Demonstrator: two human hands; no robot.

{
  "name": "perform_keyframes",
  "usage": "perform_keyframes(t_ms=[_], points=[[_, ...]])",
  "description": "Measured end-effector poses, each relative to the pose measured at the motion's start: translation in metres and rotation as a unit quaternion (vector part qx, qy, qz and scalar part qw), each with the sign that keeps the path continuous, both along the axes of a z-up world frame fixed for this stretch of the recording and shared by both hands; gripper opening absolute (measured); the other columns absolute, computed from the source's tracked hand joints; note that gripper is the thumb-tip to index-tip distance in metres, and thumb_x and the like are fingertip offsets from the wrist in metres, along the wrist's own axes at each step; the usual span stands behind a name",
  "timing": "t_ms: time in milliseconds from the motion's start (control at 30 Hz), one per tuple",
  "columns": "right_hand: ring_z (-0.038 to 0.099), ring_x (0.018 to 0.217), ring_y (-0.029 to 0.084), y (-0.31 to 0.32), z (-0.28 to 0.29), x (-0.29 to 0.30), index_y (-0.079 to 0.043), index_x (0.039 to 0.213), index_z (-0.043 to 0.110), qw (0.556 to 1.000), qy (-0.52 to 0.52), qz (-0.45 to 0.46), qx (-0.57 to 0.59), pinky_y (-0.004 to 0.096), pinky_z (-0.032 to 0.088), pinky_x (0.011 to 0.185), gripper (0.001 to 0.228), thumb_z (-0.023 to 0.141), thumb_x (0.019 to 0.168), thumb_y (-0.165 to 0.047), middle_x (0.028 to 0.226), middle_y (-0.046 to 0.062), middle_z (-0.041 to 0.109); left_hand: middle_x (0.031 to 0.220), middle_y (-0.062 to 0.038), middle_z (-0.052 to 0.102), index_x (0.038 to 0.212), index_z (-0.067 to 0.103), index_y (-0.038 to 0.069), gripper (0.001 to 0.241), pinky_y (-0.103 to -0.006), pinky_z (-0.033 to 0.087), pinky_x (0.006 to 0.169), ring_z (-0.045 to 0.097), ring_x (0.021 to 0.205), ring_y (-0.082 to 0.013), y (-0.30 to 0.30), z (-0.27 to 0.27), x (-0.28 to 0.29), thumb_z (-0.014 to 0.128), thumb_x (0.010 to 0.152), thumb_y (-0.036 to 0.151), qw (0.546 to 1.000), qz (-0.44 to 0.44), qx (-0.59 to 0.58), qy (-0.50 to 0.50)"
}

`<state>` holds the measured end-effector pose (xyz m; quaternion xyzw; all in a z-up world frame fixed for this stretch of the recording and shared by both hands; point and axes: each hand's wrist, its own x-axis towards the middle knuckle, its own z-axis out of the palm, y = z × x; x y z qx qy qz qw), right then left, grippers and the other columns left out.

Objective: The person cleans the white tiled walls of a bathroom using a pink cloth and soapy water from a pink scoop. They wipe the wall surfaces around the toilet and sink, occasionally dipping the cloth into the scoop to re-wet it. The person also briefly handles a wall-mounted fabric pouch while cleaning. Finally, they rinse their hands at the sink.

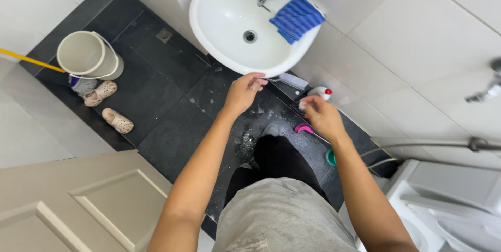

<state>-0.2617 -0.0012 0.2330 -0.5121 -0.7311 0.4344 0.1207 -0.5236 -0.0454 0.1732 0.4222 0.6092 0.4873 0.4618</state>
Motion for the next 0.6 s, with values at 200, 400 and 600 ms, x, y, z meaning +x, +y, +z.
perform_keyframes(t_ms=[200,400,600], points=[[0.065,0.065,0.019,0.131,-0.038,-0.09,-0.005,0.1,0.072,0.989,-0.042,-0.085,0.114,0.035,0.048,0.061,0.028,0.068,0.098,-0.032,0.072,0.008,0.07,0.116,-0.006,0.078,0.129,0.066,0.007,0.032,-0.0298,0.058,0.087,0.075,0.095,-0.0173,0.076,-0.029,-0.047,0.059,0.098,0.011,0.999,0.052,0.003,0.013],[0.068,0.064,0.023,0.245,-0.044,-0.198,-0.007,0.089,0.073,0.965,-0.009,-0.157,0.208,0.037,0.051,0.062,0.036,0.076,0.091,-0.043,0.07,0.008,0.071,0.121,-0.005,0.074,0.127,0.066,0.011,0.033,-0.0336,0.055,0.088,0.071,0.094,-0.0222,0.155,-0.059,-0.086,0.064,0.096,0.019,0.996,0.024,-0.068,0.056],[0.069,0.073,0.034,0.318,-0.062,-0.262,-0.009,0.079,0.07,0.944,-0.151,-0.22,0.194,0.046,0.053,0.068,0.044,0.074,0.088,-0.052,0.072,0.013,0.072,0.118,-0.009,0.074,0.125,0.066,0.009,0.031,-0.0338,0.055,0.09,0.071,0.096,-0.0217,0.251,-0.145,-0.107,0.065,0.095,0.018,0.995,-0.042,-0.063,0.068]])
